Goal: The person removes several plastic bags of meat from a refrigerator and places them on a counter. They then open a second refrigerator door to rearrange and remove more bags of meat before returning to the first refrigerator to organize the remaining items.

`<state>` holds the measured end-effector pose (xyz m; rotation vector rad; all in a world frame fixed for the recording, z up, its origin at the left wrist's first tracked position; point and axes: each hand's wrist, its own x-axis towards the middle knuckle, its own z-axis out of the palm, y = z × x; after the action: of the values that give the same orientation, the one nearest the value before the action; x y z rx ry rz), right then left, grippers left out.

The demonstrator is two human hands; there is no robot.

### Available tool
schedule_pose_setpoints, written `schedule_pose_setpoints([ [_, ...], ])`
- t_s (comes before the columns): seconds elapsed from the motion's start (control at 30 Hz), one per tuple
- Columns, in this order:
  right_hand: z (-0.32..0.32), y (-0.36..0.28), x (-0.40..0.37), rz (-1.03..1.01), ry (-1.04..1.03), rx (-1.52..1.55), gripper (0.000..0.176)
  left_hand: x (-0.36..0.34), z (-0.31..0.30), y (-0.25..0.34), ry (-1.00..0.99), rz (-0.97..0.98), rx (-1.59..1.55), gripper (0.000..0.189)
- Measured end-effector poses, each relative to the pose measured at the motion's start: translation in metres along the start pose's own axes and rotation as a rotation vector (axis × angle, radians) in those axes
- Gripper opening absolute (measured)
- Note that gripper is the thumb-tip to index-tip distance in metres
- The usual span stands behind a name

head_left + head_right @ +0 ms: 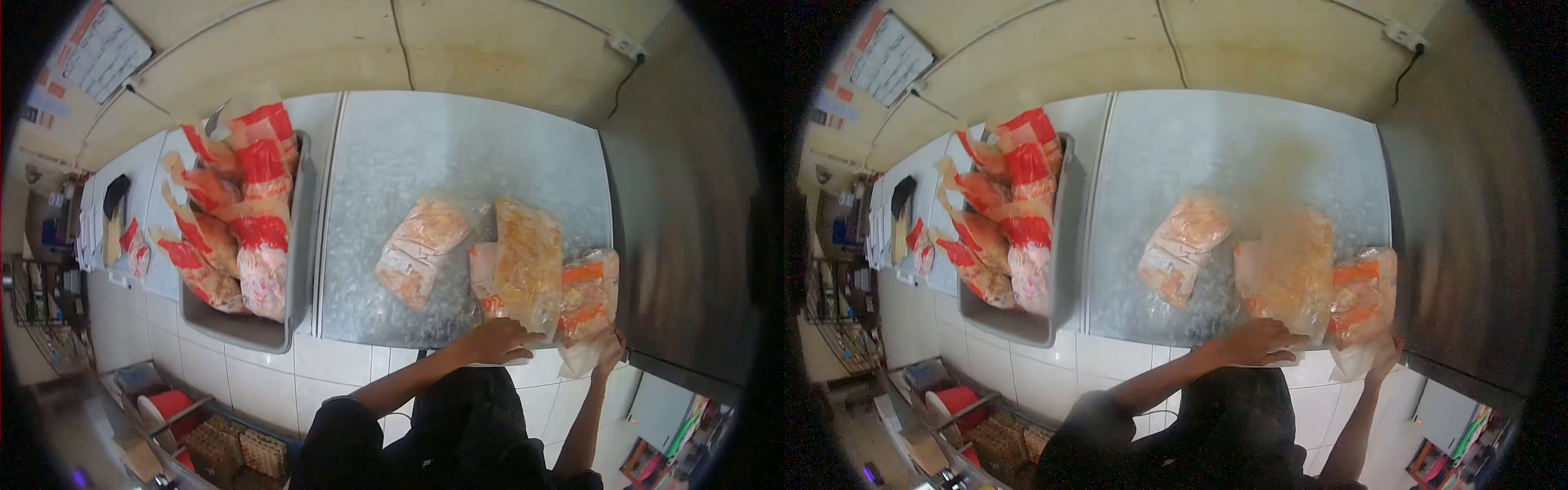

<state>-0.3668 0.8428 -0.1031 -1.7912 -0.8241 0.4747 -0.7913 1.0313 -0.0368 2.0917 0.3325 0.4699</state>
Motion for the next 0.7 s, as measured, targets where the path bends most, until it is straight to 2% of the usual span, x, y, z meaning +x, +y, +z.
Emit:
schedule_pose_setpoints([
  [0.03, 0.0, 0.004, -0.006, 0.0, 0.022, 0.006, 0.043, -0.002, -0.018, 0.003, 0.072, -0.011, -0.045, 0.042],
  [0.07, 0.001, 0.008, -0.014, -0.117, 0.058, -0.024, 0.047, -0.005, -0.035, 0.001, 0.142, -0.024, -0.092, 0.037],
  [0.1, 0.0, 0.013, -0.023, -0.232, 0.095, -0.057, 0.051, -0.01, -0.051, -0.012, 0.204, -0.104, 0.015, 0.037],
  [0.13, -0.003, 0.019, -0.031, -0.227, 0.114, -0.056, 0.051, -0.011, -0.071, -0.028, 0.268, -0.183, 0.123, 0.037],
  [0.17, -0.009, 0.027, -0.037, -0.166, 0.094, -0.098, 0.054, -0.008, -0.101, -0.036, 0.412, -0.153, 0.195, 0.039],
  [0.2, -0.011, 0.035, -0.043, -0.106, 0.074, -0.137, 0.057, -0.004, -0.124, -0.049, 0.524, -0.236, 0.191, 0.041],
  [0.27, -0.009, 0.055, -0.07, -0.092, 0.158, -0.036, 0.057, 0.011, -0.167, -0.064, 0.685, -0.231, 0.408, 0.042],
  [0.3, -0.007, 0.065, -0.083, -0.078, 0.227, 0.058, 0.057, 0.015, -0.174, -0.079, 0.678, -0.211, 0.414, 0.042],
  [0.33, -0.006, 0.07, -0.095, -0.083, 0.249, 0.066, 0.057, 0.018, -0.175, -0.104, 0.631, -0.159, 0.614, 0.039],
  [0.37, -0.005, 0.075, -0.106, 0.017, 0.253, -0.059, 0.058, 0.021, -0.176, -0.124, 0.583, -0.101, 0.812, 0.038],
  [0.4, -0.006, 0.082, -0.118, 0.119, 0.259, -0.181, 0.058, 0.023, -0.179, -0.135, 0.578, -0.071, 0.815, 0.038],
  [0.47, -0.015, 0.129, -0.144, 0.333, 0.253, -0.299, 0.048, 0.029, -0.186, -0.148, 0.063, -0.315, 0.663, 0.04],
  [0.53, -0.015, 0.106, -0.177, 0.452, -0.015, -0.241, 0.035, 0.028, -0.187, -0.147, 0.107, -0.275, 0.632, 0.039],
  [0.57, -0.012, 0.097, -0.195, 0.511, -0.07, -0.22, 0.029, 0.024, -0.185, -0.159, 0.058, -0.294, 0.605, 0.039],
  [0.6, -0.012, 0.09, -0.212, 0.569, -0.114, -0.196, 0.023, 0.019, -0.18, -0.142, 0.218, -0.183, 0.614, 0.039],
  [0.63, -0.016, 0.087, -0.233, 0.617, -0.131, -0.249, 0.028, 0.019, -0.184, -0.14, 0.141, -0.247, 0.586, 0.037],
  [0.67, -0.02, 0.087, -0.254, 0.673, -0.145, -0.296, 0.033, 0.019, -0.179, -0.139, 0.165, -0.31, 0.528, 0.035],
  [0.7, -0.024, 0.084, -0.271, 0.696, -0.042, -0.268, 0.033, 0.005, -0.18, -0.15, 0.185, -0.189, 0.592, 0.033],
])
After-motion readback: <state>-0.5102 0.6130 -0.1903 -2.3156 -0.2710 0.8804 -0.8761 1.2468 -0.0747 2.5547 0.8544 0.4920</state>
